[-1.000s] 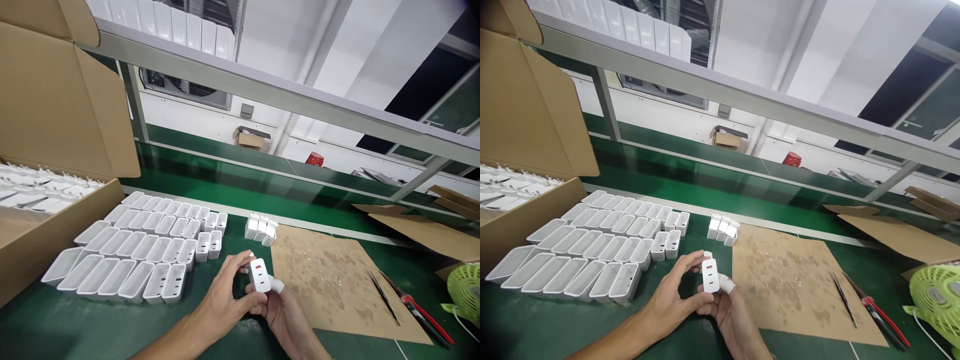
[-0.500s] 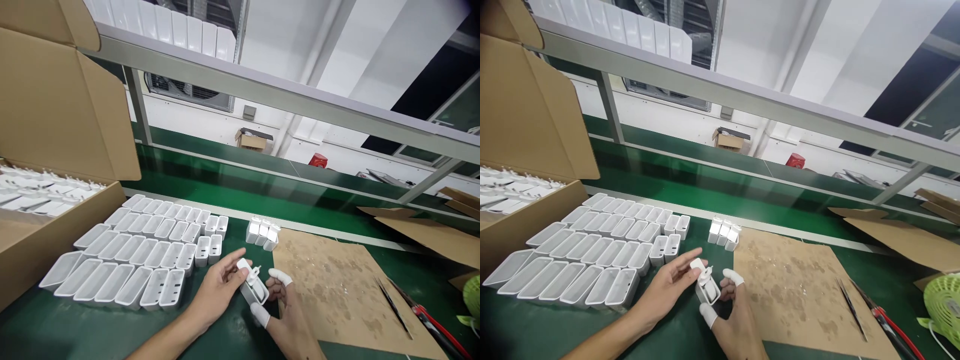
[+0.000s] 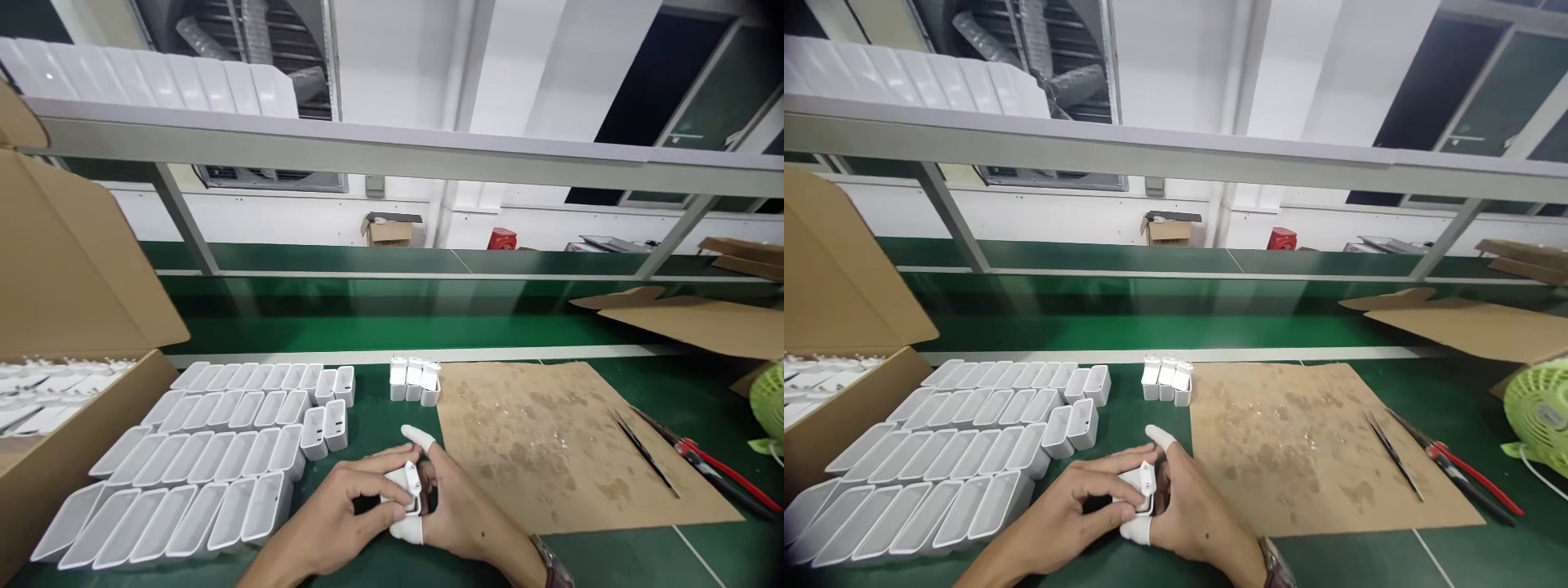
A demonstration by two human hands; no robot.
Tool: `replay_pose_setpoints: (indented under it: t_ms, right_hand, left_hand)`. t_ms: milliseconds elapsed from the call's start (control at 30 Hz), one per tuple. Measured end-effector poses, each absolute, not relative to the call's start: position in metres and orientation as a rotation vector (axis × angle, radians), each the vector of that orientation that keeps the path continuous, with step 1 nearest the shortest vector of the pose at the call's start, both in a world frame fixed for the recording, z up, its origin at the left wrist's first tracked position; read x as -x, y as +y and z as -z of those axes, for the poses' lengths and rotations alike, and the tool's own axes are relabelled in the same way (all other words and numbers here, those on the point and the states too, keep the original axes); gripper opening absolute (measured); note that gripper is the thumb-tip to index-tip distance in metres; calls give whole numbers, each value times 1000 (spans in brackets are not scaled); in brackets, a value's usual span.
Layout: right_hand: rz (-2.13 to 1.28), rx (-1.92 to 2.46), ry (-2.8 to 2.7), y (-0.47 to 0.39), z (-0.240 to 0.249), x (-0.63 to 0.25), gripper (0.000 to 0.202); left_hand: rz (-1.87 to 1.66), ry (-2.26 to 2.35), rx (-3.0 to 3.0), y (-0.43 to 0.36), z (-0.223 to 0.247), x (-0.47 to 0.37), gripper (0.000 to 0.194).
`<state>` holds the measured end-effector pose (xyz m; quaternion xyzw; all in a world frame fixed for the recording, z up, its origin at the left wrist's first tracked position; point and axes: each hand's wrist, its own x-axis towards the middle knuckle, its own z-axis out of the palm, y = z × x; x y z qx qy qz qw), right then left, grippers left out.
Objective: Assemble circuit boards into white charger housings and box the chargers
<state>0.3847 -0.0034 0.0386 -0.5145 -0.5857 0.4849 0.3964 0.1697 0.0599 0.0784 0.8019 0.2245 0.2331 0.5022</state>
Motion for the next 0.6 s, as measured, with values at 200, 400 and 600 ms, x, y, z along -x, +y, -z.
replay_pose_setpoints:
  t_ms: [200,400,600]
  right_hand:
    - [-1172,1333,-1477,-5,-48,-385,110]
    - [-1172,1336,-1440,-7,-50,-385,106]
    - [-1142,1308,-1458,-6,-45,-388,110]
  left_hand:
    - [-705,642,-2100,51,-79,-173,12]
    - [-263,636,-2295,51,-116,-161,33]
    - [-256,728,-2343,55,-132,-182,26]
